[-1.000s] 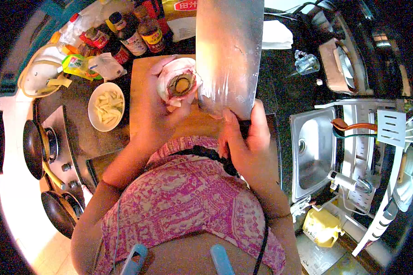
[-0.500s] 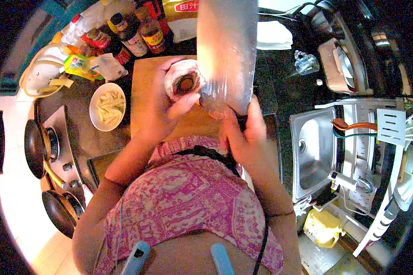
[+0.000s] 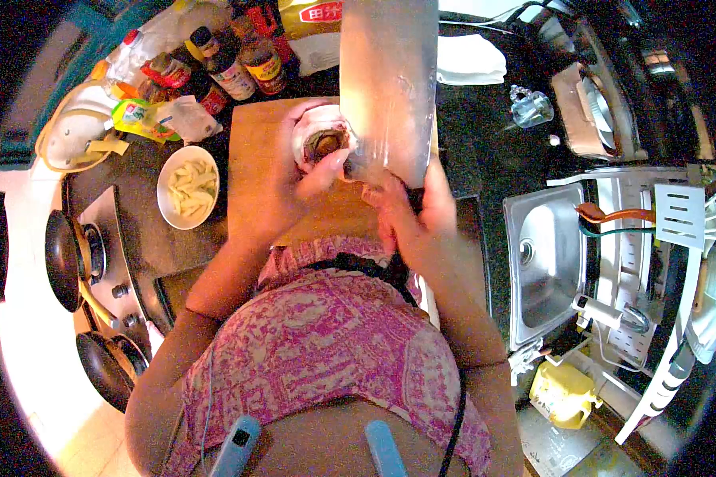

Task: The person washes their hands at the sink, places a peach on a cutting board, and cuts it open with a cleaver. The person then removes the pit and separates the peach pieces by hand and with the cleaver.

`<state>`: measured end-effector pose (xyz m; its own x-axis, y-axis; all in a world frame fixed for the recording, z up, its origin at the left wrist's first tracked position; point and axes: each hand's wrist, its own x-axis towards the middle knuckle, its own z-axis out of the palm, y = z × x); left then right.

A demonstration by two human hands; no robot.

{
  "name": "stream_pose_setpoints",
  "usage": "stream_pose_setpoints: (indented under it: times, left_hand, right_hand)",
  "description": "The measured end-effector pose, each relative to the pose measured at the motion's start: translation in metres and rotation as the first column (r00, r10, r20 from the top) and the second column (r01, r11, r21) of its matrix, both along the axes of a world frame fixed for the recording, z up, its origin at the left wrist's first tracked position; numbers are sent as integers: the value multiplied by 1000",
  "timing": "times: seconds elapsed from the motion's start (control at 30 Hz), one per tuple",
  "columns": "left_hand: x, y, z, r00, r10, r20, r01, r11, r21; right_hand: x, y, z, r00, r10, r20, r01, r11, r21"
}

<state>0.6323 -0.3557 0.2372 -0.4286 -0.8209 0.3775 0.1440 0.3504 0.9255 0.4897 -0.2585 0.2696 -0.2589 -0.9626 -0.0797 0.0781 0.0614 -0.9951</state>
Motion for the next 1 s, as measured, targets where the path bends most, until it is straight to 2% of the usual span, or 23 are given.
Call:
stream_pose_setpoints:
  times: [0.03, 0.07, 0.13, 0.17, 0.2, 0.23, 0.33, 0.37, 0.4, 0.47, 0.57, 0.6, 0.67, 0.73, 0.77, 0.83, 0.87, 0.93, 1.0]
  left_hand:
    - [4, -2, 3, 997, -37, 71, 37, 999, -8]
    - [8, -4, 6, 987, -73, 143, 76, 997, -17]
    - [5, -6, 0, 985, -149, 92, 141, 987, 81]
    - [1, -4, -3, 984, -150, 91, 143, 987, 77]
    - [-5, 0, -6, 995, -102, 10, 101, 990, 98]
    - [-8, 2, -9, 996, -50, -70, 59, 990, 126]
    - [-7, -3, -18, 992, -83, -92, 94, 988, 126]
    - [-2, -5, -17, 993, -82, -89, 93, 987, 128]
    - [4, -8, -14, 980, -172, -104, 196, 932, 305]
    - [9, -12, -13, 956, -258, -140, 294, 835, 465]
    - [7, -14, -25, 955, -281, -95, 293, 839, 458]
    - [1, -16, -31, 959, -251, -132, 277, 930, 242]
    - [-1, -16, -36, 958, -229, -175, 235, 972, 15]
    - [0, -13, -31, 980, -198, -14, 196, 949, 248]
    - [1, -12, -29, 980, -199, -15, 196, 949, 249]
    - [4, -10, -27, 980, -198, -38, 191, 852, 487]
    - [3, -10, -29, 979, -199, -38, 193, 852, 487]
    - [0, -9, -37, 970, -187, -156, 238, 863, 445]
    - [1, -12, -38, 962, -223, -157, 271, 845, 460]
  right_hand:
    - [-9, 0, 3, 996, 81, 31, -82, 996, 28]
    - [-9, -1, 1, 996, 83, 35, -84, 996, 26]
    - [-7, -1, -5, 998, 20, 59, -23, 999, 46]
    - [0, -2, -7, 1000, -10, 2, 9, 1000, 19]
    - [3, -2, -11, 1000, -11, 1, 11, 1000, 14]
    - [6, 1, -15, 999, -24, 34, 24, 1000, 18]
    - [3, 4, -16, 997, -4, 78, 2, 1000, 18]
    - [0, 3, -14, 988, 8, 157, -19, 998, 65]
    - [-3, 3, -13, 972, 14, 235, -41, 993, 110]
    - [-8, 4, -20, 960, 46, 277, -75, 993, 95]
    - [-3, 3, -21, 956, 17, 294, -45, 995, 89]
    - [-1, 3, -21, 955, -7, 296, -22, 995, 93]
    - [-2, 3, -23, 954, -31, 297, 2, 995, 99]
    - [-6, 2, -31, 942, -1, 336, -38, 993, 110]
    - [-7, 2, -32, 942, -2, 336, -38, 993, 110]
    - [-8, 0, -34, 927, 30, 373, -76, 991, 109]
    - [-10, 0, -35, 927, 28, 373, -74, 991, 109]
    - [-12, -2, -39, 905, 88, 416, -136, 987, 87]
    - [-12, -3, -43, 904, 84, 419, -123, 990, 66]
